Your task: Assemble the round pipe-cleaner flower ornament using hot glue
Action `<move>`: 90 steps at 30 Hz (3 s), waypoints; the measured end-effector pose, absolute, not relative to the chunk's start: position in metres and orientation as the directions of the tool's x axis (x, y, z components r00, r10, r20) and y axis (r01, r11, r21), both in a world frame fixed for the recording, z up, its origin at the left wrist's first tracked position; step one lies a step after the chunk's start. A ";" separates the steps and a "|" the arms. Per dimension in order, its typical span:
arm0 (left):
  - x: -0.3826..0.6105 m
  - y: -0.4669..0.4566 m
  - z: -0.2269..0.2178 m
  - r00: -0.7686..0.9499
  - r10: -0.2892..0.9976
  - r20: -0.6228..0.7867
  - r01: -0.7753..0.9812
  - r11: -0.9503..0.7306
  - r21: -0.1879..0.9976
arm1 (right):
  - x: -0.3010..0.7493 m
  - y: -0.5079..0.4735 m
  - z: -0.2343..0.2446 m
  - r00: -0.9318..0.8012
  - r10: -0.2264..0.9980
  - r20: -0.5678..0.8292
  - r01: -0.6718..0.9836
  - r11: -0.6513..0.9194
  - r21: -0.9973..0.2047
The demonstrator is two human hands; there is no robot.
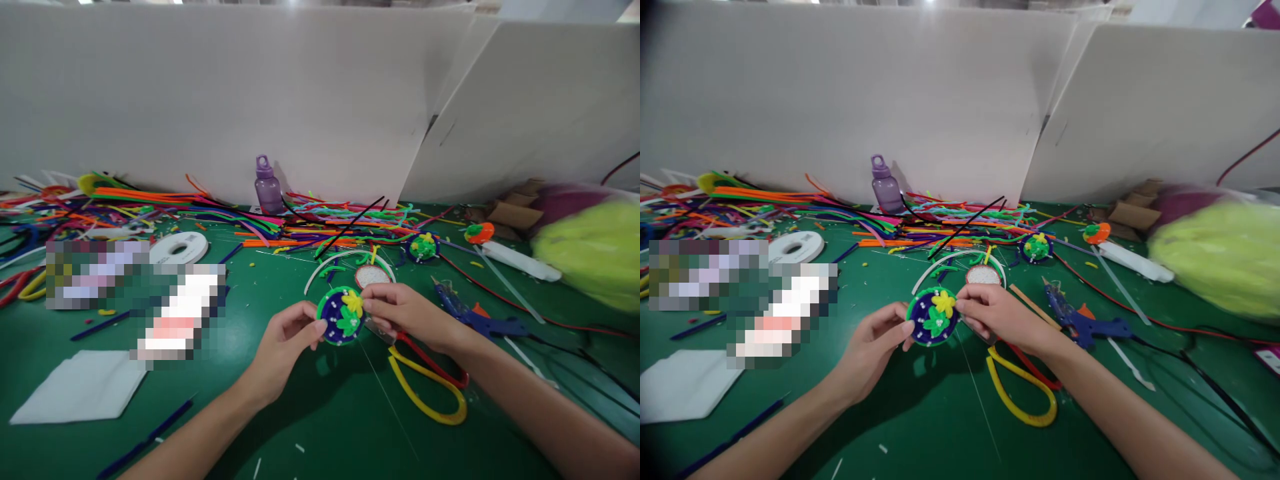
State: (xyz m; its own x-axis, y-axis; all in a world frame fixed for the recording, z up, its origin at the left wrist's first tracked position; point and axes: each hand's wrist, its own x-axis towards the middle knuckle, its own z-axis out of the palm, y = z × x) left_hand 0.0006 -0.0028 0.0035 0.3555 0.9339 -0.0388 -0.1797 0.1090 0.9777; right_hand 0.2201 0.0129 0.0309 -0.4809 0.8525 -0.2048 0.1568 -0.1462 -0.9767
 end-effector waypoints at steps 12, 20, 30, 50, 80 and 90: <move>0.000 0.000 0.005 0.305 0.952 -0.035 -0.181 0.094 0.979 | 0.217 0.010 0.036 -0.451 0.866 -0.216 0.148 -0.167 -0.975; -0.001 0.004 0.006 0.315 0.940 -0.135 -0.173 0.196 0.965 | 0.215 0.009 0.038 -0.429 0.882 -0.197 0.161 -0.140 -0.977; -0.001 0.003 0.005 0.353 0.924 -0.144 -0.205 0.226 0.952 | 0.215 0.007 0.042 -0.434 0.877 -0.205 0.174 -0.142 -0.975; 0.001 0.005 0.002 0.367 0.922 -0.127 -0.327 0.255 0.910 | 0.371 -0.017 0.039 -0.172 0.983 0.062 0.981 0.177 -0.075; 0.005 0.000 0.000 0.332 0.929 -0.163 -0.141 0.220 0.965 | 0.304 -0.068 0.025 -0.451 0.877 -0.167 -0.101 -0.236 -0.967; 0.005 0.000 0.002 0.307 0.941 -0.145 -0.130 0.193 0.973 | 0.295 -0.069 0.019 -0.512 0.846 -0.152 -0.175 -0.276 -0.945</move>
State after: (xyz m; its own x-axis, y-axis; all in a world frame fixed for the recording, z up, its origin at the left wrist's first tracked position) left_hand 0.0050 0.0005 0.0019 0.3072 0.9405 -0.1453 -0.1296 0.1926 0.9727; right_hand 0.2954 -0.0686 0.0193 -0.5115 0.8457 -0.1519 -0.1754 -0.2758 -0.9451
